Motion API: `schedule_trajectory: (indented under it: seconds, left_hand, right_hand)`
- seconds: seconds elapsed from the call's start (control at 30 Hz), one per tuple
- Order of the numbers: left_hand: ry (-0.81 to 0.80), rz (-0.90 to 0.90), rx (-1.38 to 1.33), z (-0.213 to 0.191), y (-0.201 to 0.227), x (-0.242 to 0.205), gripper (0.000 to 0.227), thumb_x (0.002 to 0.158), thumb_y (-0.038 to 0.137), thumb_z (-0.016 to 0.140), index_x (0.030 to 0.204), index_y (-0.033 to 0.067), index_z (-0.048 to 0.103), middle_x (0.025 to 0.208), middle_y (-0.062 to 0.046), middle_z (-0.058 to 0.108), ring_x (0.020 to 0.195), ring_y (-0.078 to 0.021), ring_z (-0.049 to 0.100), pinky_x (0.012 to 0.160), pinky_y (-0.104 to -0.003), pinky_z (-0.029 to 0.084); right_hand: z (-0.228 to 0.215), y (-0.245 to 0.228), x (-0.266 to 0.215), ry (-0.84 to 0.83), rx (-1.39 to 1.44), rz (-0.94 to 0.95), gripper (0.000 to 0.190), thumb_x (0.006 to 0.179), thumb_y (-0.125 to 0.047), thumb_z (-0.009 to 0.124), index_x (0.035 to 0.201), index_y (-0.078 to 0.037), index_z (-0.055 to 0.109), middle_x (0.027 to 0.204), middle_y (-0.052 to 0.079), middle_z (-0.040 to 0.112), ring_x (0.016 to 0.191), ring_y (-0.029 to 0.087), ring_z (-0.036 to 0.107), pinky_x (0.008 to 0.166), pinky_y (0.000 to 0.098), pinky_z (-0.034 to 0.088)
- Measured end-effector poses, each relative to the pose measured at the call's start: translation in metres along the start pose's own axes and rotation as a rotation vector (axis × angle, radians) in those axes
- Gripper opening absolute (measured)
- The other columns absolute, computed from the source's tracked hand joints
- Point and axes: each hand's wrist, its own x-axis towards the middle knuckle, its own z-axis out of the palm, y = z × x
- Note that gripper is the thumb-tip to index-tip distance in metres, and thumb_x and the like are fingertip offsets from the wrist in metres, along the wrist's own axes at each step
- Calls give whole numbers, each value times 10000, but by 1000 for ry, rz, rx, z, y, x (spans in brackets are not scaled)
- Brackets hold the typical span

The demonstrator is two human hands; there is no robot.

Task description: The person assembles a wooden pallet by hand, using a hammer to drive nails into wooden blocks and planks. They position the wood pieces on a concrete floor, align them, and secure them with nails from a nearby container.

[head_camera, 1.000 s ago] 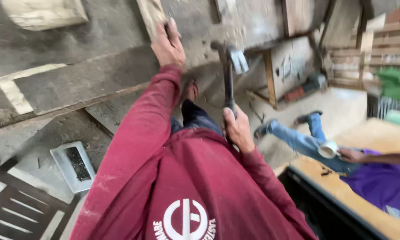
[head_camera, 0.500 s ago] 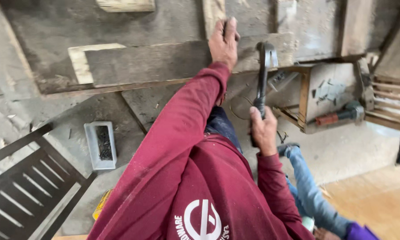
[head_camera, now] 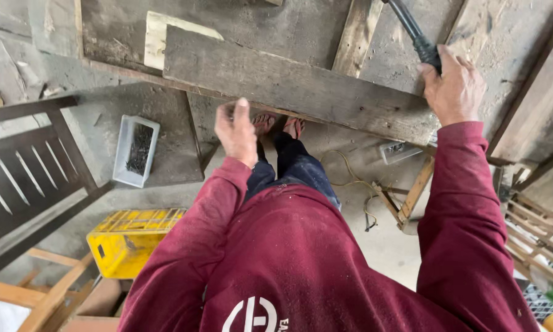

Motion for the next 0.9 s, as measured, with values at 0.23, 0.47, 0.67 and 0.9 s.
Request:
schedule_trajectory:
  seconds: [0.23, 0.47, 0.67, 0.9]
  left_hand:
    - [324, 453, -11, -53, -18, 73, 340, 1059, 236, 718, 1266, 17, 562, 1112, -12, 602, 903, -80, 554, 750, -261, 459]
    - [279, 388, 217, -109, 47, 157, 401, 1036, 298, 634, 1279, -7, 727, 993, -45, 681, 797, -199, 499, 715, -402, 434]
    - [108, 388, 1003, -112, 110, 199, 456, 1014, 475, 675, 1132, 45, 772, 917, -221, 721, 820, -257, 710, 801, -370, 529]
    - [-530, 363, 726, -115, 130, 255, 726, 972, 595, 667, 1436, 42, 585, 1350, -173, 691, 1193, -207, 683, 1008, -339, 547]
  right_hand:
    - [-29, -88, -22, 303, 262, -45, 328, 1100, -16, 615, 1423, 35, 592, 1330, 220, 609, 1198, 358, 606, 1109, 469, 504]
    - [6, -258, -54, -468, 1061, -175, 215, 990, -198, 695, 1164, -82, 739, 1074, 86, 743, 993, 238, 738, 902, 333, 584]
    - [86, -327, -24, -106, 650, -474, 632, 889, -251, 715, 1387, 97, 544, 1284, 301, 605, 1102, 461, 610, 926, 478, 522]
    - [173, -375, 3, -568, 552, 54, 568, 1038, -431, 653, 1429, -36, 537, 1409, 218, 615, 1343, 374, 571, 1177, 459, 448]
